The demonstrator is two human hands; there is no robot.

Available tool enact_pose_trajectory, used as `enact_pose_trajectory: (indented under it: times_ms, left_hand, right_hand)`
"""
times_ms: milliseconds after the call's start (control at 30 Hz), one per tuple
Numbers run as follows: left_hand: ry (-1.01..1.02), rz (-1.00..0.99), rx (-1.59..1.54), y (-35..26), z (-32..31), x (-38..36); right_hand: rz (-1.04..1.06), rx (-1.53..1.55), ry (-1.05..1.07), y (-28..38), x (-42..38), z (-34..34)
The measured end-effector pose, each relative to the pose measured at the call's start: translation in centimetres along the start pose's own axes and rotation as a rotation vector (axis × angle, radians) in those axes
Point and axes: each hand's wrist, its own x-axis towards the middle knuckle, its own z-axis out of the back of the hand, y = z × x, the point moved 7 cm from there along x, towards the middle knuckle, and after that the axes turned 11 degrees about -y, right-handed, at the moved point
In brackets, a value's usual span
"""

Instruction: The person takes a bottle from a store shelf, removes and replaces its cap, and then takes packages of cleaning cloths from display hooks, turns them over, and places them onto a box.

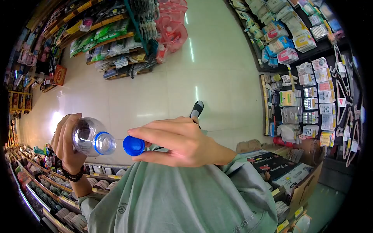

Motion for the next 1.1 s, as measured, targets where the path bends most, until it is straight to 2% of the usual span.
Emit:
enact_pose_trajectory:
  times_ms: [1100]
  left_hand:
    - [0.139, -0.136, 0.132, -1.7, 2.1, 1.3]
  right_hand:
    - [-0.043, 0.033, 0.036, 0.6, 0.0, -1.0]
